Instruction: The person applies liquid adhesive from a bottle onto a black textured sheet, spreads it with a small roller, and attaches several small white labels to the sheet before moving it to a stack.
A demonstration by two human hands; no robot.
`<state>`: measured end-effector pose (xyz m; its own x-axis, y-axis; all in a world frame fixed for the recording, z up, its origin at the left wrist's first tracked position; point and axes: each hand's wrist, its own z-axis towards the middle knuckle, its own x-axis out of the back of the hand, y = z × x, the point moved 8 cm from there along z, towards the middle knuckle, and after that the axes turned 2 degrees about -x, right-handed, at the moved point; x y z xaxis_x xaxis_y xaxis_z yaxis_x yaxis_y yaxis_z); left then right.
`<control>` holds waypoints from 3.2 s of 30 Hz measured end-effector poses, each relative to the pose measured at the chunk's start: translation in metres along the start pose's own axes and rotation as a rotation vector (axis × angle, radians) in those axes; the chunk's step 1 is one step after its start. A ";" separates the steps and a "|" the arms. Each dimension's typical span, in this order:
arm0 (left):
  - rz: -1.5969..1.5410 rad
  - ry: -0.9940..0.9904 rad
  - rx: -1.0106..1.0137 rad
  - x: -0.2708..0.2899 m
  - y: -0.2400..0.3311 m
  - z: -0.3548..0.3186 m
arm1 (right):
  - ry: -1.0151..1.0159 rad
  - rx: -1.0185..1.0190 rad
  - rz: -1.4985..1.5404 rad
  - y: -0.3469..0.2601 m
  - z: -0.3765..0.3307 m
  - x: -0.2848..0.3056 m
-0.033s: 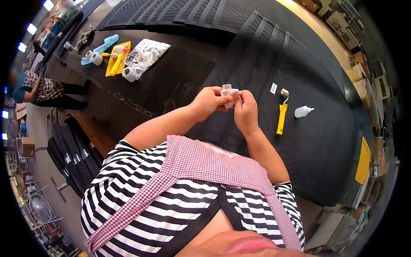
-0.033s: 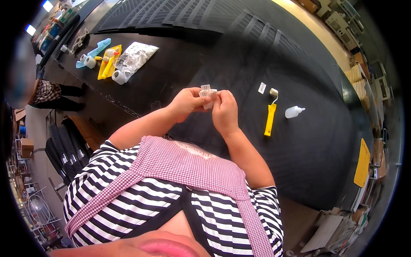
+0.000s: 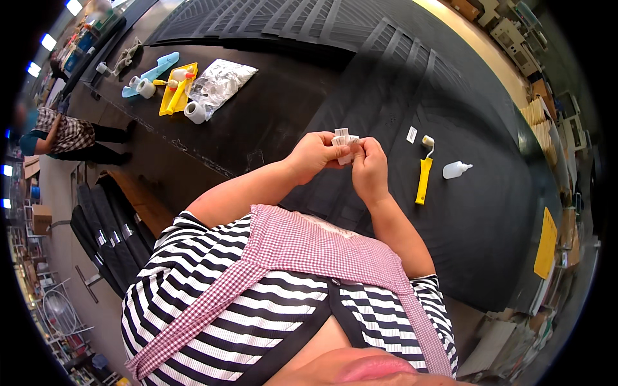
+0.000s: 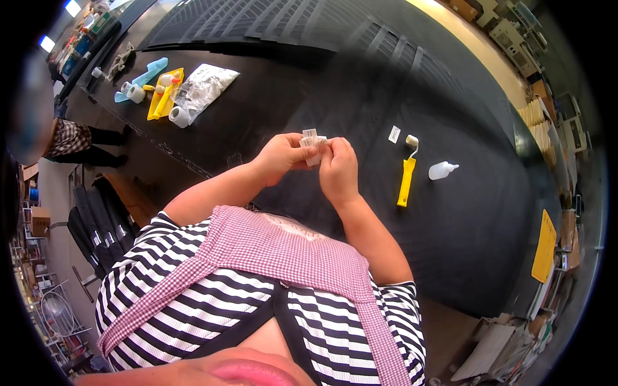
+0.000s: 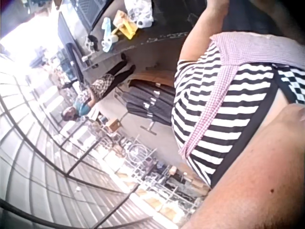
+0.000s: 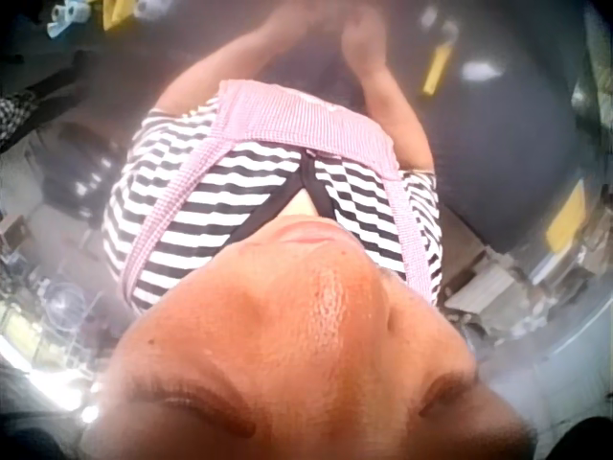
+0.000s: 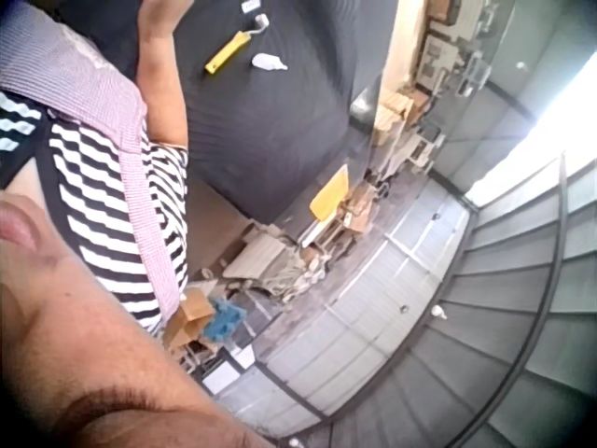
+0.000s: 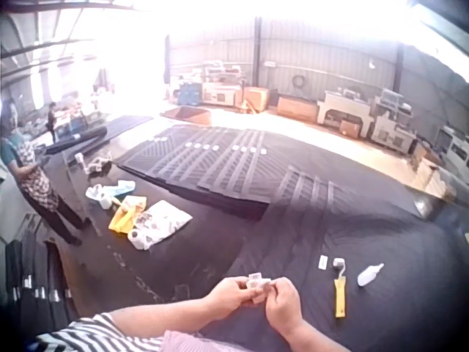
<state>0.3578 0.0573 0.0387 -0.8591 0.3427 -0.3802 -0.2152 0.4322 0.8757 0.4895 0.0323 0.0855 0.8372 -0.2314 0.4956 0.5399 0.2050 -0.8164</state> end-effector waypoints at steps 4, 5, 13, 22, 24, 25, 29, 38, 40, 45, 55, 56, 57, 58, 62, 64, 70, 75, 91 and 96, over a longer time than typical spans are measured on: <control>0.006 0.027 0.011 0.005 0.005 0.000 | 0.059 0.185 -0.134 -0.016 0.003 0.001; 0.032 0.035 0.004 0.006 0.007 0.000 | 0.060 0.200 -0.134 -0.019 0.004 0.000; 0.156 0.042 -0.142 0.023 0.009 0.005 | -0.040 -0.129 0.185 -0.001 0.010 -0.003; 0.270 -0.090 -0.056 0.017 -0.013 0.003 | -0.056 -0.658 1.058 0.088 0.001 0.002; 0.296 -0.144 -0.200 -0.003 -0.006 0.004 | -0.142 -0.661 1.087 0.091 -0.003 -0.008; 0.332 -0.163 -0.184 -0.012 -0.002 0.006 | -0.163 -0.649 1.100 0.092 -0.005 -0.012; 0.421 -0.120 -0.228 -0.018 -0.002 0.018 | -0.166 -0.703 1.165 0.086 -0.011 -0.020; 0.628 -0.158 -0.207 -0.029 -0.008 0.025 | -0.243 -0.505 0.606 0.087 0.012 0.021; 0.589 -0.149 -0.158 -0.025 -0.027 0.030 | -0.277 -0.497 0.461 0.096 0.019 0.028; 0.764 -0.279 -0.441 -0.017 -0.054 0.038 | -0.126 -0.310 -0.032 0.152 0.055 0.061; 0.866 -0.323 -0.680 -0.024 -0.049 0.031 | 0.140 -0.112 -0.342 0.176 0.105 0.066; 0.868 -0.321 -0.693 -0.023 -0.049 0.031 | 0.143 -0.102 -0.359 0.178 0.106 0.065; 0.859 -0.318 -0.683 -0.022 -0.050 0.032 | 0.134 -0.112 -0.369 0.176 0.110 0.064; 0.850 -0.315 -0.673 -0.021 -0.050 0.032 | 0.133 -0.122 -0.371 0.177 0.111 0.064; 0.843 -0.309 -0.666 -0.020 -0.049 0.033 | 0.141 -0.147 -0.382 0.182 0.112 0.062; 0.839 -0.310 -0.657 -0.020 -0.050 0.034 | 0.148 -0.141 -0.400 0.182 0.113 0.062; 0.830 -0.315 -0.647 -0.020 -0.049 0.036 | 0.198 -0.071 -0.446 0.179 0.111 0.061; 0.816 -0.306 -0.629 -0.019 -0.049 0.036 | 0.192 -0.100 -0.479 0.178 0.110 0.058; 0.788 -0.321 -0.632 -0.021 -0.049 0.035 | 0.150 0.037 -0.703 0.142 0.101 0.060; 0.750 -0.284 -0.662 -0.013 -0.049 0.028 | 0.091 0.133 -0.711 0.134 0.111 0.044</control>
<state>0.3922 0.0549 -0.0080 -0.7550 0.5555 0.3484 0.0433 -0.4879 0.8718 0.6082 0.1558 0.0306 0.2726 -0.4287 0.8613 0.9615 0.0882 -0.2604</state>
